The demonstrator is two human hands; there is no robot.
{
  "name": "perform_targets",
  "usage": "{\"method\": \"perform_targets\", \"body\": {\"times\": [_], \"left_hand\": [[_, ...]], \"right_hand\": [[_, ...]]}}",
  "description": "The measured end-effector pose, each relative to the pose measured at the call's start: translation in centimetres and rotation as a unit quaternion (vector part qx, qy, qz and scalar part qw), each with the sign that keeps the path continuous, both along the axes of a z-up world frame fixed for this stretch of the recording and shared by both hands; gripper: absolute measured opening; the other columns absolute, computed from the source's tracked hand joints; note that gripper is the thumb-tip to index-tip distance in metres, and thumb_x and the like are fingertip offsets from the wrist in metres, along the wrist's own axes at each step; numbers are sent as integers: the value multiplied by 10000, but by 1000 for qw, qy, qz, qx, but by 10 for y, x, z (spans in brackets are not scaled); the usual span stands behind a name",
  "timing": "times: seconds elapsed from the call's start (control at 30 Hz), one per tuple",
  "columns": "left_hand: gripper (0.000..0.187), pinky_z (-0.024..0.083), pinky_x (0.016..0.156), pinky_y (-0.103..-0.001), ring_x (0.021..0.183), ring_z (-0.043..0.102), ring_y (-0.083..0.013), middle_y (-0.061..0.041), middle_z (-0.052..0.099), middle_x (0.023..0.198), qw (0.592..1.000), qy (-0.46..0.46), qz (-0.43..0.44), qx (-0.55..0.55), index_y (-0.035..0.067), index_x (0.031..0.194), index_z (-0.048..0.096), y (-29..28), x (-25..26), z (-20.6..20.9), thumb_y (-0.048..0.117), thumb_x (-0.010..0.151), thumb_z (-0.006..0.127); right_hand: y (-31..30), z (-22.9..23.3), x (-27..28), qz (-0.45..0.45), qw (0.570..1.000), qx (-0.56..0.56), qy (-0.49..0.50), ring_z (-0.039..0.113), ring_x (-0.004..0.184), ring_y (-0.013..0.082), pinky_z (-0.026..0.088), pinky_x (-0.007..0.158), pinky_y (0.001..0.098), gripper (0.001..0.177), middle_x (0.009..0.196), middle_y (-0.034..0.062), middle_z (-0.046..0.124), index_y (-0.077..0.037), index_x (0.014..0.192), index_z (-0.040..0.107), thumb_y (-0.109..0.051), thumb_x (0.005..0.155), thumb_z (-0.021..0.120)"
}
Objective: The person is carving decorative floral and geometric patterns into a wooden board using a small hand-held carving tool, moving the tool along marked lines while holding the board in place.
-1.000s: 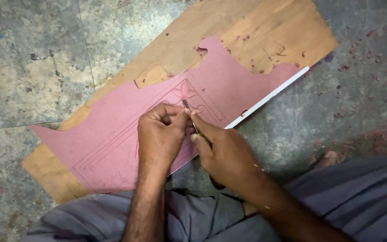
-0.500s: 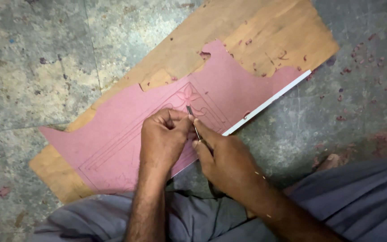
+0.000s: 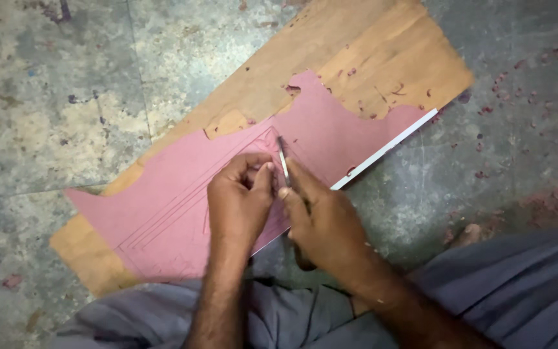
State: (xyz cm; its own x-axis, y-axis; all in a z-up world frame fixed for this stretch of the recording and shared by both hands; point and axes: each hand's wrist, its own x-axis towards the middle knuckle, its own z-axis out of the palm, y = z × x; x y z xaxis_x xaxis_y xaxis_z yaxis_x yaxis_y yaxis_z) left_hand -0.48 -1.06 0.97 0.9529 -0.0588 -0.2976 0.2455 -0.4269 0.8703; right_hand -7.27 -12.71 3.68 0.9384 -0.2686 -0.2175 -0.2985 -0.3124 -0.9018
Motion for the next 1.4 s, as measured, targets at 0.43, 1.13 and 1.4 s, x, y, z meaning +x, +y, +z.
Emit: {"method": "perform_targets", "body": {"times": [0.43, 1.13, 1.4], "left_hand": [[247, 528, 561, -408, 588, 694, -241, -38, 677, 630, 986, -35, 0, 163, 172, 1039, 705, -8, 3, 10, 282, 820, 735], [146, 535, 726, -475, 872, 658, -330, -108, 652, 888, 875, -392, -155, 238, 153, 1015, 745, 3, -47, 2, 152, 895, 664], [147, 526, 656, -483, 809, 648, -336, -121, 637, 861, 834, -400, -157, 346, 146, 1042, 712, 3, -48, -3, 172, 905, 663]], "right_hand": [[-22, 8, 3, -43, 997, 65, 11, 562, 594, 56, 484, 506, 252, 484, 722, 62, 670, 33, 1424, 560, -149, 979, 624], [-52, 1, 4, -75, 987, 44, -138, 625, 567, 104, 517, 527, 297, 418, 686, 68, 687, 8, 1352, 616, -150, 965, 621], [-55, 9, 2, -90, 986, -16, -140, 712, 610, 208, 544, 595, 351, 414, 697, 163, 718, -6, 1307, 650, -195, 939, 627]]}}
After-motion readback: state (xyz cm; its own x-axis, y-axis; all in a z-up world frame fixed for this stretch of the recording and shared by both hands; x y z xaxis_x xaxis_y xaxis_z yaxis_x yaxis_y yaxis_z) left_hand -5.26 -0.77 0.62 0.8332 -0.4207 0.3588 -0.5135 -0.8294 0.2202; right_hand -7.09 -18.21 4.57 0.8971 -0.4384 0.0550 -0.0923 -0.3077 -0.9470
